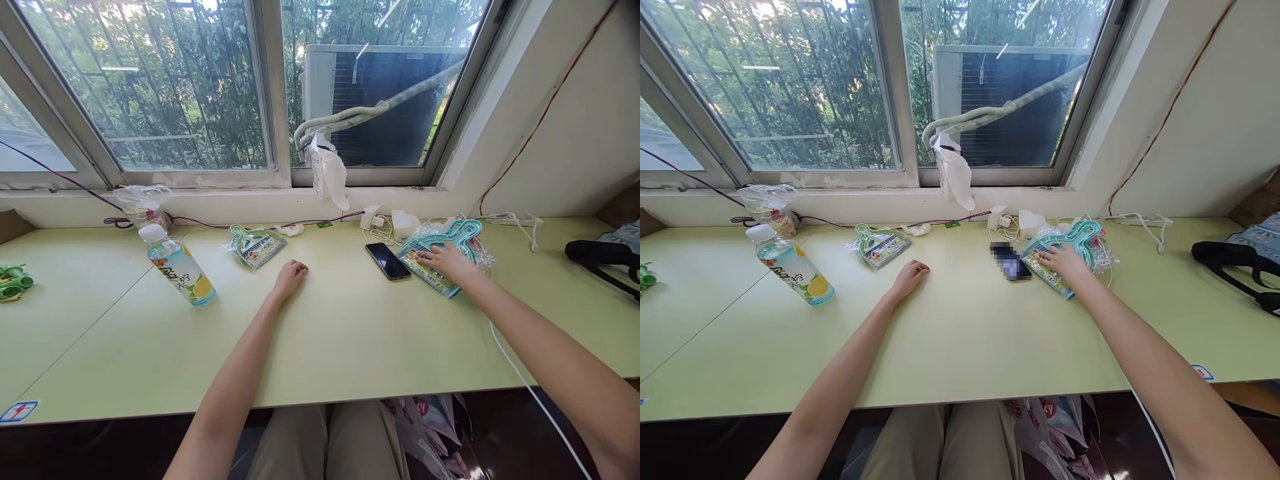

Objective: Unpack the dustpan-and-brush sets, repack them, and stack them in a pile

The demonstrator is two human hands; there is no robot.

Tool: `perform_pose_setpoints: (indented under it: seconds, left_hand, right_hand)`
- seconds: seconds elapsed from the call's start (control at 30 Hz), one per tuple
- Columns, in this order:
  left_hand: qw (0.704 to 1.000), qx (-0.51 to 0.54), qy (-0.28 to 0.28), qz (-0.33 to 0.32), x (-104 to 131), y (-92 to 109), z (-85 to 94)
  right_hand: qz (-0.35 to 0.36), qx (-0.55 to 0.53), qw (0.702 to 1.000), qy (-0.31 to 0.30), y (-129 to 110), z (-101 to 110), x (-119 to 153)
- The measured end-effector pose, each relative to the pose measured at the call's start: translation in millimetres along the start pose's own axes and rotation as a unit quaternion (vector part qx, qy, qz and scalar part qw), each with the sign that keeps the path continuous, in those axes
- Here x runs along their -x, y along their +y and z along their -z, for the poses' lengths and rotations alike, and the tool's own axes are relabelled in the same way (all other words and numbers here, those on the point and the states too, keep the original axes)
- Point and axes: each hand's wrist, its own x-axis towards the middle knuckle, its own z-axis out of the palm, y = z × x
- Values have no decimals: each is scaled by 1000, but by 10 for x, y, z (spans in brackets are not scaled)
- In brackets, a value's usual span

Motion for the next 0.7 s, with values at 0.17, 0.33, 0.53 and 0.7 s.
perform_pose_setpoints:
  seconds: [0.17, 0.33, 0.53, 0.7]
  left_hand:
    - [1000, 3, 5, -5, 0, -17, -12]
    - [1000, 4, 4, -7, 1, -28, -14]
    - [1000, 2, -1, -1, 3, -11, -6]
    - [1000, 10, 0, -2, 16, 1, 2]
  right_hand:
    - [-25, 6, 999, -29, -53, 102, 9]
    - [-48, -25, 996, -75, -101, 268, -84]
    - [-51, -52, 996, -47, -116, 296, -127]
    - [-10, -31, 999, -6, -41, 146, -22]
